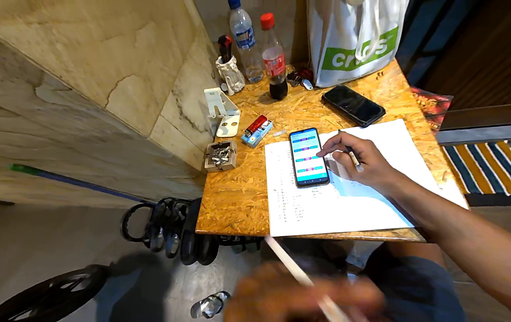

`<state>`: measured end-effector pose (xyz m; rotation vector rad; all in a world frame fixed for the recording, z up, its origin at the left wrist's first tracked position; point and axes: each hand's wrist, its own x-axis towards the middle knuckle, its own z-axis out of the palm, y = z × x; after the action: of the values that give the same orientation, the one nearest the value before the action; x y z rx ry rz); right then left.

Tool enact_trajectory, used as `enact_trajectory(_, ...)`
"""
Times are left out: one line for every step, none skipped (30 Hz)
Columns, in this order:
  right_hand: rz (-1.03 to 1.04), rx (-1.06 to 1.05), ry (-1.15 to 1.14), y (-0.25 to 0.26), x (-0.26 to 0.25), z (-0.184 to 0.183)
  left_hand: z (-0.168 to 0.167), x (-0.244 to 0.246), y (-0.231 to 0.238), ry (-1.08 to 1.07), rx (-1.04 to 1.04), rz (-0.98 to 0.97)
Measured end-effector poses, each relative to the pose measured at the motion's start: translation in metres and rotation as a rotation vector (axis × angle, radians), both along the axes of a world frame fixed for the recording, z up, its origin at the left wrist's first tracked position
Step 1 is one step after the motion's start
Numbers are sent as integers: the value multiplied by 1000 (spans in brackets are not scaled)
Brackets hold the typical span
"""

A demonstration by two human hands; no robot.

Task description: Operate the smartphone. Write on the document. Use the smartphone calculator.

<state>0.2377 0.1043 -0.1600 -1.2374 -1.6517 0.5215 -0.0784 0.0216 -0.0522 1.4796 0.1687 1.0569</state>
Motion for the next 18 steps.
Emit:
enact_trajectory(16,0,-6,0,1,-1,-3,1,18,30,49,109)
enact_trajectory(28,-3,-17,0,1,-2,-11,0,39,41,85,223)
enact_trajectory(44,-8,-32,1,1,-2,-22,-5,64,54,116,309)
enact_trajectory(46,-5,-59,2,2,-4,-34,-13,87,105,133,392)
enact_trajectory(38,-9,-85,2,2,-6,-45,-22,108,186,139,479)
enact_trajectory(28,-15,-110,2,2,-7,-56,-31,127,283,140,560)
enact_trajectory(22,-22,-121,3,2,-7,-65,-40,144,391,140,629)
enact_trajectory(16,-29,-119,3,2,-6,-74,-48,158,502,145,682)
enact_trajectory(8,-31,-112,3,1,-6,-82,-56,171,614,158,723)
enact_trajectory(2,-24,-100,3,1,-5,-89,-62,182,718,171,747)
enact_trajectory(-1,-12,-87,3,1,-5,-94,-66,190,802,180,755)
enact_trajectory(-2,-4,-80,2,2,-4,-99,-69,197,854,190,750)
enact_trajectory(-3,2,-69,2,2,-4,-103,-71,202,890,199,748)
enact_trajectory(-1,5,-60,1,2,-4,-106,-71,204,920,199,747)
enact_trajectory(1,8,-53,1,2,-4,-107,-70,206,948,189,747)
enact_trajectory(3,6,-44,1,3,-4,-108,-68,206,976,181,749)
enact_trajectory(5,2,-30,0,2,-4,-108,-67,207,1000,177,755)
enact_trajectory(10,-1,-15,0,2,-4,-107,-66,207,1025,181,763)
